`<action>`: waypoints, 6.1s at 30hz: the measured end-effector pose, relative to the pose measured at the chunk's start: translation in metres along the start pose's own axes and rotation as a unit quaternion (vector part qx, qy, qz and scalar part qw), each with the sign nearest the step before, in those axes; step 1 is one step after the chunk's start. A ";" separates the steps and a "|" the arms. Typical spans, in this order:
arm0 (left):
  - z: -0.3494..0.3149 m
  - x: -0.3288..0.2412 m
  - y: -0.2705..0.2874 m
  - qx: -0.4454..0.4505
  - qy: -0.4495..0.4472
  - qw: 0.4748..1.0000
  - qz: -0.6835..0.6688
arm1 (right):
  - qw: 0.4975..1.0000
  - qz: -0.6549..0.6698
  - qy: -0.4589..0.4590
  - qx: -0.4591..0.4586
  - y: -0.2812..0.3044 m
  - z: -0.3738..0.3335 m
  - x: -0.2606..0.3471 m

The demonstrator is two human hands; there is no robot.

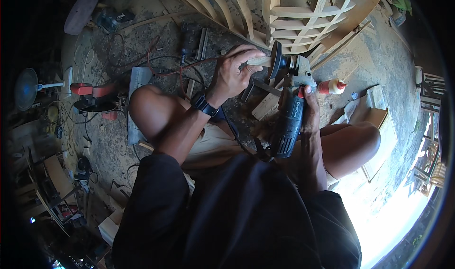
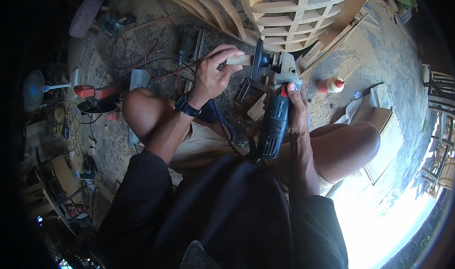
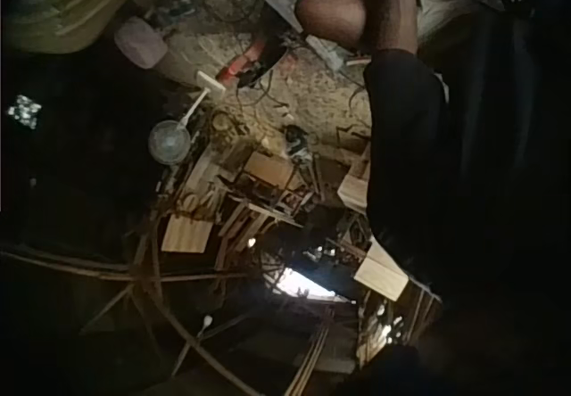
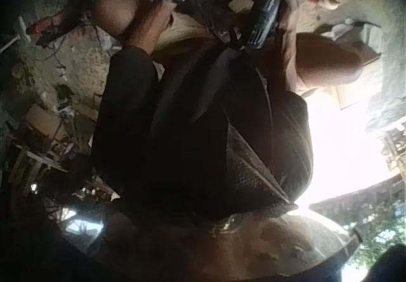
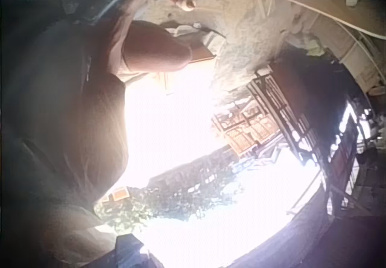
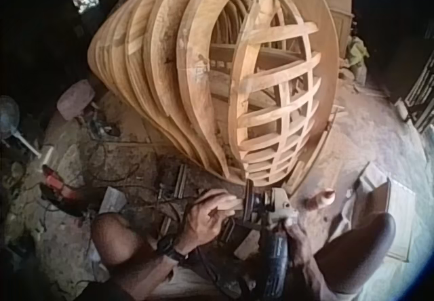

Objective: The person sands a small wooden block using an angle grinder and then applies glue from a bottle to the block before fitting it into a large curved wooden frame.

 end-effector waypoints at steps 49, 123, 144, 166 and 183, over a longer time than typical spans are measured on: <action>-0.001 0.009 0.003 -0.003 0.017 1.000 -0.013 | 0.999 -0.038 0.021 -0.005 -0.010 -0.002 0.011; 0.019 0.002 0.005 -0.012 0.049 0.985 -0.164 | 0.997 0.031 0.054 -0.043 0.005 0.002 0.013; 0.242 -0.105 -0.015 -0.104 -0.060 0.985 0.128 | 0.973 0.070 0.157 -0.151 0.040 -0.020 0.063; 0.267 -0.073 -0.014 -0.012 0.006 1.000 0.011 | 0.978 0.083 0.119 -0.151 0.039 -0.017 0.059; 0.261 -0.087 -0.017 -0.011 -0.008 0.999 0.052 | 0.977 0.082 0.122 -0.155 0.044 -0.018 0.058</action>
Point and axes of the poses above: each hand's wrist, its own z-axis towards the middle knuckle, its own y-axis out of the back of the hand, x = y × z, the point moved 10 cm from there along z, towards the middle knuckle, and after that the axes turned 7 degrees about -z, right-handed, at the moved point
